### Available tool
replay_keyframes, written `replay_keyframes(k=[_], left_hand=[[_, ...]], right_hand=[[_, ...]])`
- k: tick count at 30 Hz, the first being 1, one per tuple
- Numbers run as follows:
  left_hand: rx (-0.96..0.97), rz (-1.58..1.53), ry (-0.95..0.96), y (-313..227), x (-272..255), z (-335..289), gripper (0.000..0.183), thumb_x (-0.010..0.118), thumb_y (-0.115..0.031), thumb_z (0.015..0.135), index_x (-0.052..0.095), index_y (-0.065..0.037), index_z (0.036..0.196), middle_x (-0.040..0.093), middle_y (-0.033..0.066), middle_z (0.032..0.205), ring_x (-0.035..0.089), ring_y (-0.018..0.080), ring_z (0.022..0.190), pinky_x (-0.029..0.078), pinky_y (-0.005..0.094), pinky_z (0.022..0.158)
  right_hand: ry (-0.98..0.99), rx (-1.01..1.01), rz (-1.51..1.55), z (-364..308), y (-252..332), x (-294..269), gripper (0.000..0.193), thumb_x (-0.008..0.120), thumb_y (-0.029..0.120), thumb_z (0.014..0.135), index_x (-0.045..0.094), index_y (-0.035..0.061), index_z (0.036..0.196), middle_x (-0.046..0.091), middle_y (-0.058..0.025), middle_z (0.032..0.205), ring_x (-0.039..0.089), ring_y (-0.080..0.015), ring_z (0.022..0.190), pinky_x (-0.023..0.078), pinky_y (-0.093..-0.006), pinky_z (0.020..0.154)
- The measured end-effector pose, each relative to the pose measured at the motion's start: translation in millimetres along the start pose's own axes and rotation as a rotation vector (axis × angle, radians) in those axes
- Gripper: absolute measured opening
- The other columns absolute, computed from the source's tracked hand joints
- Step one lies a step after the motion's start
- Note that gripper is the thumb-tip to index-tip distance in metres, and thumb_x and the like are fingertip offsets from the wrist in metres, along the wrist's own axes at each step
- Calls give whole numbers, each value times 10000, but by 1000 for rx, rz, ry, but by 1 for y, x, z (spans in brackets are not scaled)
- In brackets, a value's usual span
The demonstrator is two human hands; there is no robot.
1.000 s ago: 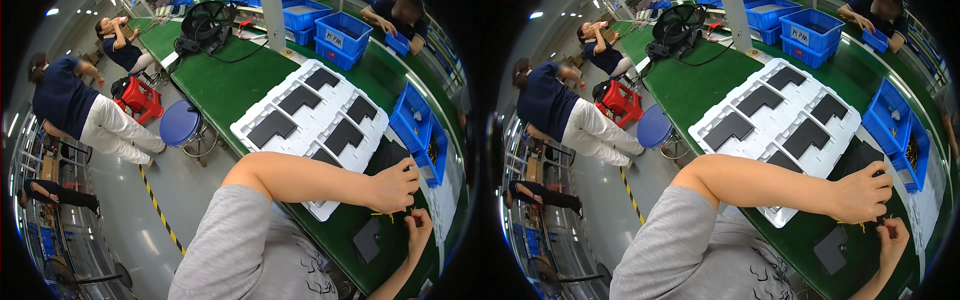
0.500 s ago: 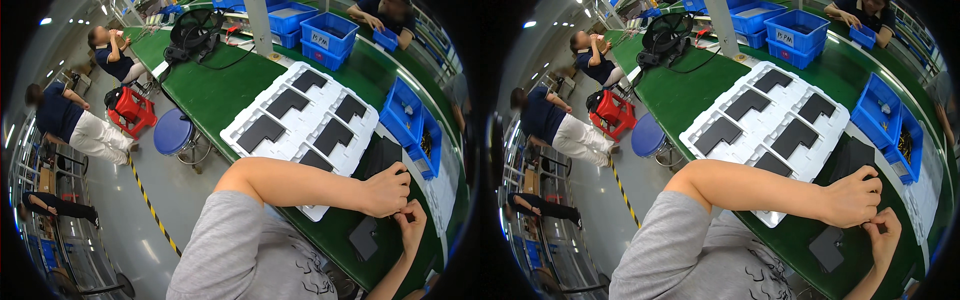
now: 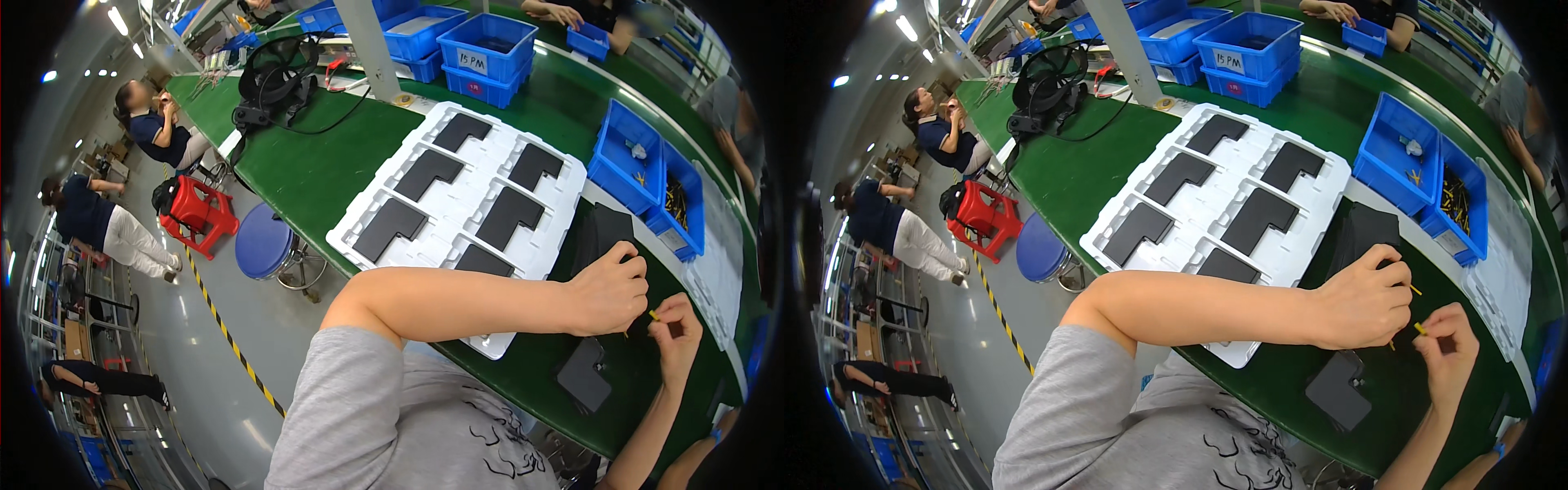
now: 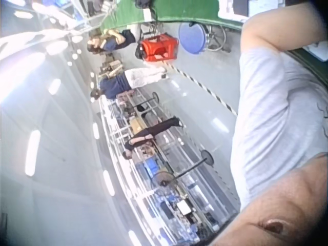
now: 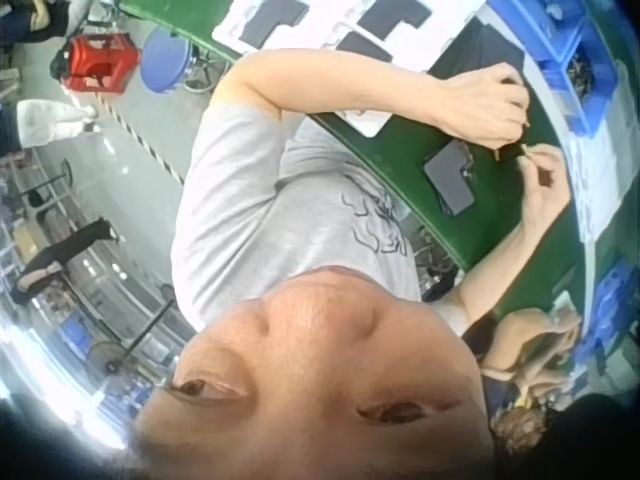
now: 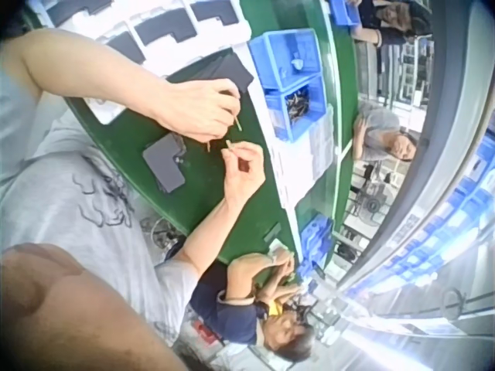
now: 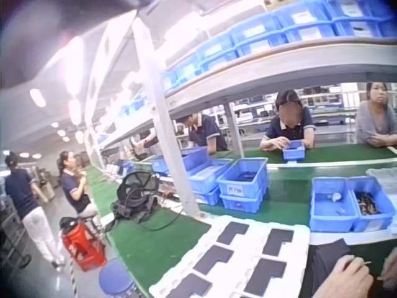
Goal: The person inserts small yellow plastic strips into slots on black rectangular components at a factory assembly station. They place the assembled units into a white foam tray and then cover them with a clear plastic lid. The person repeats this process for multiple units, organizing them into the tray.
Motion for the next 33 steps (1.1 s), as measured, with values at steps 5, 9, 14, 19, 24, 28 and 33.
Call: replay_keyframes(k=[5, 9, 14, 19, 24, 28, 33], left_hand=[[15, -20, 45, -1, -4, -1, 139, 674, -213, 652, 652, -75, 659, 596, 39, 746, 534, 233, 893, 365, 457, 957], [6, -41, -9, -1, -5, -1, 151, 684, -214, 669, 649, -67, 676, 590, 45, 750, 534, 246, 909, 366, 471, 956], [-8, -121, -44, -3, -4, 0, 142, 694, -200, 680, 637, -70, 671, 582, 44, 731, 537, 247, 900, 368, 494, 950], [39, -117, -55, -3, -6, -2, 134, 691, -191, 663, 622, -78, 651, 563, 35, 696, 539, 248, 875, 374, 509, 939], [28, -111, -131, -4, -9, -3, 159, 694, -216, 616, 611, -82, 633, 560, 39, 676, 538, 258, 847, 373, 498, 923], [27, -142, -147, -4, -5, -3, 170, 701, -222, 623, 611, -79, 624, 571, 40, 648, 533, 259, 832, 362, 507, 918], [35, -116, -158, -3, -2, -5, 180, 704, -227, 649, 613, -76, 612, 580, 41, 641, 529, 254, 824, 356, 510, 917]], right_hand=[[38, 127, 109, 0, -12, -8, 192, 640, -110, 684, 553, 14, 802, 471, -31, 814, 475, -103, 696, 385, -221, 625], [160, 75, 0, 0, -5, 10, 190, 690, -87, 628, 596, 16, 757, 524, -37, 762, 493, -120, 682, 383, -237, 612], [154, 6, -127, 2, -1, 13, 189, 713, -58, 598, 599, 8, 734, 536, -46, 717, 509, -141, 673, 385, -257, 594], [154, 6, -135, 2, 2, 16, 191, 715, -53, 596, 594, 7, 731, 536, -47, 713, 514, -145, 670, 388, -258, 597], [142, 26, -70, 0, -6, 15, 206, 678, -85, 609, 561, 10, 749, 516, -37, 727, 500, -125, 671, 388, -240, 612], [147, 170, 26, -5, -21, 9, 229, 613, -139, 638, 533, 14, 788, 491, -23, 782, 472, -91, 682, 383, -202, 623], [175, 161, 31, -4, -22, 14, 228, 606, -154, 642, 526, 6, 784, 494, -33, 805, 480, -102, 709, 396, -215, 639]])
Point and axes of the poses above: each hand's wrist, its own z-axis towards the middle knuckle, its own x-axis out of the palm, y = z × x, the point moved 7 cm from there along z, towards the middle knuckle
